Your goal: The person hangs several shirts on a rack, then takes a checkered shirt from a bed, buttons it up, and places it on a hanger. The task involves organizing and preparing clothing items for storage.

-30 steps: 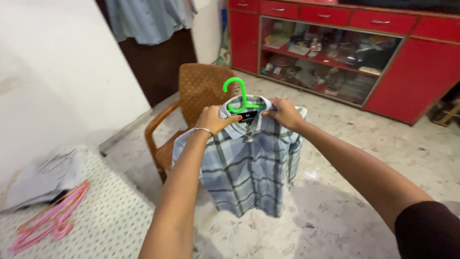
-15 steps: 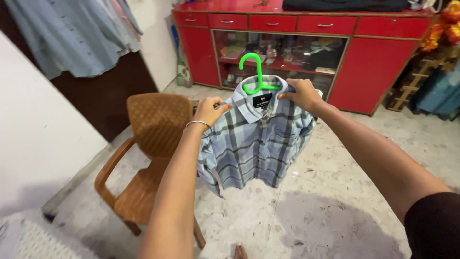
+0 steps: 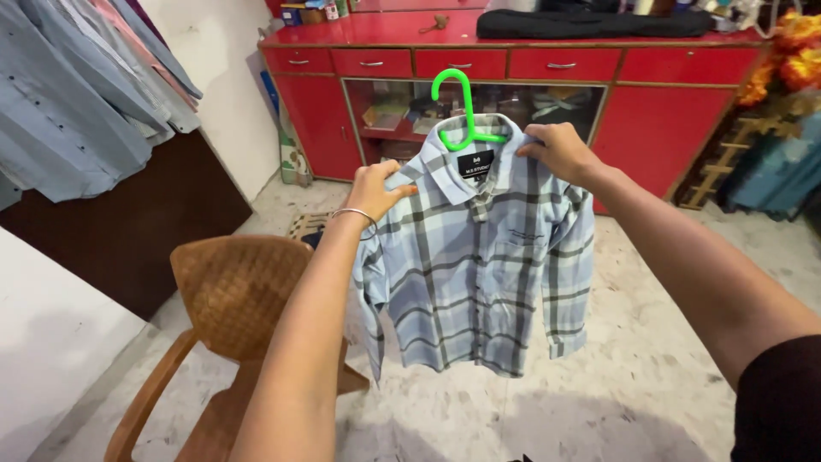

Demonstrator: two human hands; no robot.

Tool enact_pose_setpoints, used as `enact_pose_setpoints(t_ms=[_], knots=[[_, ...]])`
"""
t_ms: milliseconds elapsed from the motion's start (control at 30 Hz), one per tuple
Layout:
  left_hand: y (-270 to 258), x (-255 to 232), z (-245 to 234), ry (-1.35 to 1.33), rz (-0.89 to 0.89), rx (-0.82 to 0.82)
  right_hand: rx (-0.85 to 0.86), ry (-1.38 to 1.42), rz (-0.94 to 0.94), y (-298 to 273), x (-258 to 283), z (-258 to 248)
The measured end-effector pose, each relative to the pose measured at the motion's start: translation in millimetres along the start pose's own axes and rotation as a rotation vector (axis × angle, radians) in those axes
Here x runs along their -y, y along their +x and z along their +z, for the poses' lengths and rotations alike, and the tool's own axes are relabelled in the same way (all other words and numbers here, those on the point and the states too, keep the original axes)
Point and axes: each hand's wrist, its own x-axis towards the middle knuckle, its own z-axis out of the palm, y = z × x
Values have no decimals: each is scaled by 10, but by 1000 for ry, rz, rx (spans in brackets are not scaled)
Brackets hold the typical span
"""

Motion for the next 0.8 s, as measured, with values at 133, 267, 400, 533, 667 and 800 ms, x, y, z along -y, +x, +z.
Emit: enact_pose_setpoints(t_ms=[133,267,400,533,667,800], knots=[[547,538,94,56,50,-66,-17,-25,-96,715,-447,282],[1045,1151,172,61,47,-118,4,-25,-165,1478,-948,689],[1702,1675,15,98,-39,-111,26,-10,-231,2443,-1217,971],[2109,2084,-154,84,-175,-171,110,39,-212,3279,-1286,1256],[2392,2547,-424,117,-223,-237,133,110,-298,4097,-1180,1636],[2529,3075,-825,171,-338,-249,196,134,-309,4878,-933,2129]])
